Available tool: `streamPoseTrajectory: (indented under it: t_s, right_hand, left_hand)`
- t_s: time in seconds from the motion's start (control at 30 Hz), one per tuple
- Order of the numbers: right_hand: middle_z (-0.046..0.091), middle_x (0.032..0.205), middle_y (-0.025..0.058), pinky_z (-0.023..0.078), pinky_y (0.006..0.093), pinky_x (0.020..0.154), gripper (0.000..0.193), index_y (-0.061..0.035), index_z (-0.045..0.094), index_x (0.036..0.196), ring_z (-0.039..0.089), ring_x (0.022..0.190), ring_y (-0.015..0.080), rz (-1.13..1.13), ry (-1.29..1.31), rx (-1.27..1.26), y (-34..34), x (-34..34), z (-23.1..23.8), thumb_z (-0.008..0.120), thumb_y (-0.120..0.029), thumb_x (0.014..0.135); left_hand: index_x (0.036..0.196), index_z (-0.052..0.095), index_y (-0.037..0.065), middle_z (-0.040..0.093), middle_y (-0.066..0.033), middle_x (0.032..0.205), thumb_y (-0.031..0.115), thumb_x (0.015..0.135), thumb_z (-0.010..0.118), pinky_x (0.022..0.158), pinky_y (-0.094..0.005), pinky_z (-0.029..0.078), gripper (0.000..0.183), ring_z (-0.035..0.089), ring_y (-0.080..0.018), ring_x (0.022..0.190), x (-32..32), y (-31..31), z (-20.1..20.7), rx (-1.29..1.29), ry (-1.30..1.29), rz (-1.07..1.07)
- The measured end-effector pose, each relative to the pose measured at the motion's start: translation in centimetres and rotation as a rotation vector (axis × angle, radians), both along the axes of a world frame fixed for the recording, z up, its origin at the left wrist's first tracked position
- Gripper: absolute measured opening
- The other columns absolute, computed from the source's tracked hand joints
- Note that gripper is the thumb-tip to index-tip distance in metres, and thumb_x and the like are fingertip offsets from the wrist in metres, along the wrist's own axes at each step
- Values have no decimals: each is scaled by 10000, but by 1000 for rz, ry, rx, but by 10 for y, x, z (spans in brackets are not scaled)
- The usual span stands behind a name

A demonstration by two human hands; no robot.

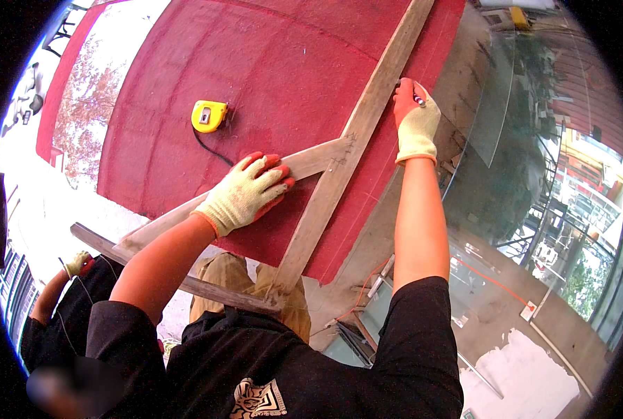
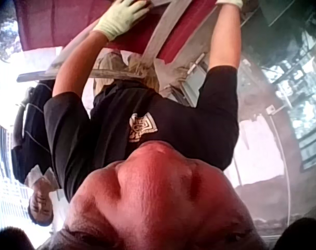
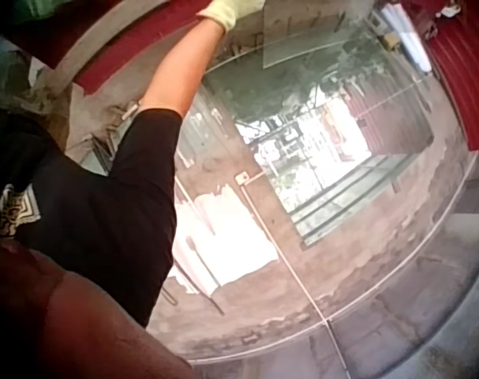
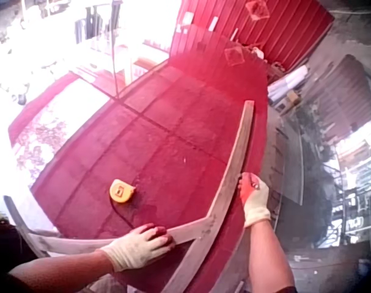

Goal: The person uses a tape measure to measure the width and length of a glass pane resting on a table, marking it with a pen and using a wooden guide.

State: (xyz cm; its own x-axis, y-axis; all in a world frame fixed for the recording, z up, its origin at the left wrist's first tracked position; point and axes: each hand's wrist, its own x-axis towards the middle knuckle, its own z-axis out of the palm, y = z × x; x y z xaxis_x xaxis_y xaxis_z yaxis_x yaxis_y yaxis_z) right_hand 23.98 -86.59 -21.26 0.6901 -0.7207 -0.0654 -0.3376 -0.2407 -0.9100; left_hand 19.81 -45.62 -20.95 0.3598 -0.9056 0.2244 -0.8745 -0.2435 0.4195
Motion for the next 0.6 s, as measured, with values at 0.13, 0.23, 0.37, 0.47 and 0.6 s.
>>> streamPoseTrajectory:
  t_s: [0.13, 0.23, 0.37, 0.47, 0.6]
  right_hand:
    - [782, 1007, 90, 530, 244, 639, 382, -9, 772, 1244, 711, 798, 119, -4, 48, -20, -2, 1, 3, 743, -330, 1040]
    - [783, 1011, 91, 533, 245, 645, 378, -12, 774, 1243, 714, 805, 123, -3, 24, 9, -3, -1, 0, 739, -327, 1037]
    - [785, 1014, 89, 535, 241, 659, 375, -16, 779, 1240, 718, 816, 127, 3, 32, 4, -1, -3, 4, 731, -327, 1036]
    - [785, 1017, 90, 538, 241, 675, 372, -20, 781, 1238, 719, 819, 128, 6, 55, -24, 4, -3, 8, 723, -328, 1038]
    - [785, 1015, 91, 541, 242, 694, 364, -25, 782, 1241, 717, 817, 126, 11, 79, -41, 5, -3, 10, 717, -327, 1049]
  left_hand:
    - [1369, 703, 164, 635, -49, 1398, 248, 947, 725, 1200, -524, 455, 431, 559, -316, 1378, 1, 1, 3, 13, -2, -11]
    - [1377, 700, 165, 633, -46, 1401, 252, 950, 724, 1205, -521, 450, 436, 558, -311, 1380, 1, 1, 4, 24, -6, -14]
    - [1379, 700, 164, 635, -45, 1398, 256, 954, 724, 1207, -515, 449, 436, 557, -307, 1381, 1, 0, 2, 17, -9, -9]
    - [1376, 702, 164, 636, -46, 1395, 256, 954, 726, 1207, -512, 449, 432, 557, -305, 1380, 0, 0, 0, 16, -7, -2]
    - [1369, 707, 164, 637, -44, 1395, 259, 954, 729, 1209, -512, 445, 426, 558, -305, 1378, 0, 0, -2, 15, -3, -3]
